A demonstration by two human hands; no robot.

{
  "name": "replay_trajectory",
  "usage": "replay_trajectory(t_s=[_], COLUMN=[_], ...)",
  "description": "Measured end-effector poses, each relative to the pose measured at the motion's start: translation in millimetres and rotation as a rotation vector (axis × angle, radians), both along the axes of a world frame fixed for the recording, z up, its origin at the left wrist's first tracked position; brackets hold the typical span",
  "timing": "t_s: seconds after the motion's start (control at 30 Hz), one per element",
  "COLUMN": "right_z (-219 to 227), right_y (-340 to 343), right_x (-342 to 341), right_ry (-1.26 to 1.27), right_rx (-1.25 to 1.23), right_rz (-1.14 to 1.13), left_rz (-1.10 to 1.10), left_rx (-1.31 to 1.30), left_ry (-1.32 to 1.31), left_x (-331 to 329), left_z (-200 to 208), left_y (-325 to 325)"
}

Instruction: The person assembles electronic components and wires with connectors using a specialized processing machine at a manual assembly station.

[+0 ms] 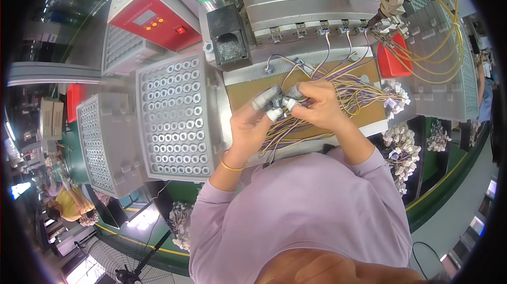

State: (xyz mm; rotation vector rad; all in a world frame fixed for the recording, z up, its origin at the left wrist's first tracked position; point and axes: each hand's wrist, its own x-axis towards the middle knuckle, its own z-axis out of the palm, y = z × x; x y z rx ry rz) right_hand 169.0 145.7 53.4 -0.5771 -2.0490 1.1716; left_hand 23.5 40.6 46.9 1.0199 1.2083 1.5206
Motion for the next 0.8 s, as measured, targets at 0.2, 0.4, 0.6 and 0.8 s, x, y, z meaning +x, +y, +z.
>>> replay_trajectory(t_s=[0.2,0.4,0.6,0.8], right_z=[11.5,-12.2,-9.6,-11.5], right_y=[-7.9,-12.0,19.6,50.5], right_x=[-1.4,-7.7,-0.1,5.0], right_ry=[-0.112,-0.082,-0.089,0.042], right_rx=[-0.049,-0.424,-0.517,-0.503], right_rz=[0.07,0.022,-0.008,-0.354], left_rz=[0.041,0.086,-0.09,-0.11], left_rx=[-0.017,-0.144,-0.076,0.004], left_ry=[-0.089,-0.401,-0.609,0.882], left_x=[0.8,3.9,16.8,26.3], left_z=[-7.4,-8.3,-15.2,-74.4], left_y=[2.2,12.2,20.3,23.5])
